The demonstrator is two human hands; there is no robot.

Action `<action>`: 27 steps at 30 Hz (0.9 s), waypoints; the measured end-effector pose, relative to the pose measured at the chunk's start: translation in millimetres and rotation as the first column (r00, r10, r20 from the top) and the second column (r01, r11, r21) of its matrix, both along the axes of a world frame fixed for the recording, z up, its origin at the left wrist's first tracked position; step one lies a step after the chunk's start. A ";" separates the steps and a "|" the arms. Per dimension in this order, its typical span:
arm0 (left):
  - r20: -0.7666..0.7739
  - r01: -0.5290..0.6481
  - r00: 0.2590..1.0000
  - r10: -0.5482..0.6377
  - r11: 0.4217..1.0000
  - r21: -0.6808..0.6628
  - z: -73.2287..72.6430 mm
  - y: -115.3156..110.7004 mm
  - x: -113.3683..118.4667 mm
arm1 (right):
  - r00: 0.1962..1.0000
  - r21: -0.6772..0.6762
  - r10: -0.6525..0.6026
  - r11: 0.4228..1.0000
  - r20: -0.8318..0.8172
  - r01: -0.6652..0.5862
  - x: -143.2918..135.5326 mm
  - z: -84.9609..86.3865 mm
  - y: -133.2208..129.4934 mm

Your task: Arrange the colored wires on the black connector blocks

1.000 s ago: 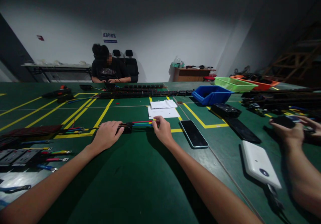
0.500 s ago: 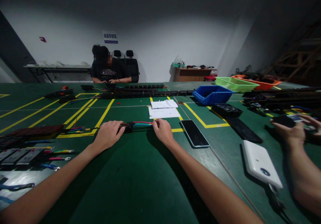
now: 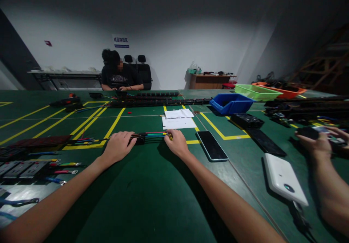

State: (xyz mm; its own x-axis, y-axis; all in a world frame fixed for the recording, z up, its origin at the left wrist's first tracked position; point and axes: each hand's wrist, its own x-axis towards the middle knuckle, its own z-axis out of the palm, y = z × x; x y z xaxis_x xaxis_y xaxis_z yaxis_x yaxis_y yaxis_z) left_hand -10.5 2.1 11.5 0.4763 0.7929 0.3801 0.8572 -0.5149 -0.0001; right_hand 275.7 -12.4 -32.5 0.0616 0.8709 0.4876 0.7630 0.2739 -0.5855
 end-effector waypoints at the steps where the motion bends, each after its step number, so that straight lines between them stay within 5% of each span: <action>1: 0.000 0.000 1.000 0.000 1.000 0.001 0.1 -0.1 -0.1 | 1.000 -0.024 -0.011 1.000 0.015 0.011 0.2 0.4 0.1; 13: -0.002 -0.003 1.000 0.003 1.000 0.016 -3.4 1.9 -0.2 | 0.995 0.300 0.088 0.952 -0.054 -0.067 -1.4 6.7 -9.5; 18: -0.006 -0.004 1.000 0.004 1.000 0.012 -3.2 1.5 -0.5 | 0.991 0.319 0.132 0.938 0.024 -0.133 -3.9 10.0 -13.2; 27: 0.001 -0.001 1.000 0.001 1.000 0.007 -3.5 1.8 -0.1 | 0.997 0.212 -0.014 0.977 0.079 -0.004 -2.4 5.7 -9.1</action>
State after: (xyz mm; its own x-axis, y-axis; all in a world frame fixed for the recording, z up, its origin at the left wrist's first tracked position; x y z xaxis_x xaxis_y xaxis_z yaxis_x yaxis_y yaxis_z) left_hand -10.6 3.9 8.0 0.4747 0.7909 0.3860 0.8580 -0.5136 -0.0028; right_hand 273.3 -21.5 -26.8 0.0189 0.7468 0.6648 0.8067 0.3814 -0.4514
